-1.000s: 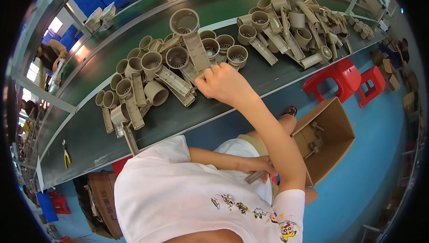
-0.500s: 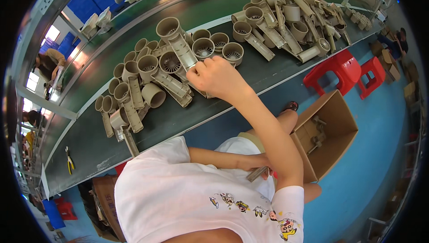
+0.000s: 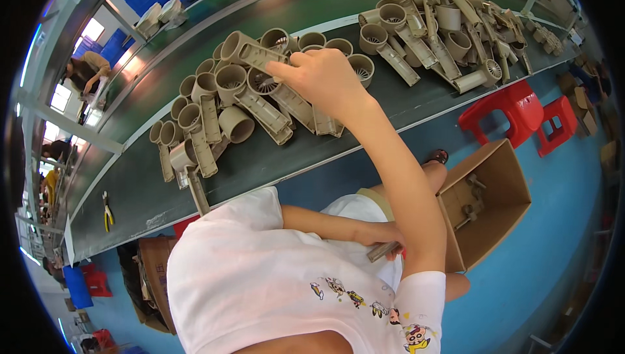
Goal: Assembling plastic fan housing components on a production line by trimming flashing and fitting parts together.
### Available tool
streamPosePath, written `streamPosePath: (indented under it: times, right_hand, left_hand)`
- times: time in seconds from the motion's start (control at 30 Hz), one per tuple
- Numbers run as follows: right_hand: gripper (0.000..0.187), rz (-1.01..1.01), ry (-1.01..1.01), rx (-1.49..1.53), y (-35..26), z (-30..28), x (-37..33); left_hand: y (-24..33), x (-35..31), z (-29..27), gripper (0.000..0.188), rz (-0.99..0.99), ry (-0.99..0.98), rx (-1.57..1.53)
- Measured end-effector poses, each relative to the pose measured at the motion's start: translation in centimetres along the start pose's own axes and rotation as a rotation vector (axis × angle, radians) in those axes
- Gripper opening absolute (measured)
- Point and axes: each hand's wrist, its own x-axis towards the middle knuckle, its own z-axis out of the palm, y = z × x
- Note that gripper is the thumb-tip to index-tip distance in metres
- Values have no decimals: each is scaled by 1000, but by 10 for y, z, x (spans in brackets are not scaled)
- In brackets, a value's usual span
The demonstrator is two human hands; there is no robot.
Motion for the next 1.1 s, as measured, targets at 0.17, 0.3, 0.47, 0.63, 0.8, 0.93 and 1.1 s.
streamPosePath:
  times: [0.17, 0.3, 0.47, 0.63, 0.8, 0.93, 1.1]
  right_hand:
    - [32, 280, 101, 284, -16, -43, -29]
    - [30, 811, 323, 575, -28, -116, -103]
    - [32, 999, 917, 754, -23, -182, -221]
    - [31, 1095, 1076, 689, -49, -194, -289]
    - [30, 1109, 1064, 624, -66, -204, -299]
    - [30, 1212, 1012, 641, -72, -213, -300]
    - [29, 1295, 1000, 570, -76, -214, -309]
  left_hand:
    - [8, 3, -9, 24, 157, 51, 9]
    - [32, -8, -24, 32, 285, -84, -101]
    - [72, -16, -2, 49, 257, -378, -260]
    - [74, 9, 33, 63, 78, -644, -299]
    - [69, 40, 58, 63, -154, -968, -785]
    - [68, 62, 66, 57, -293, -1126, -1061]
    - [62, 78, 71, 52, -399, -1226, -1312]
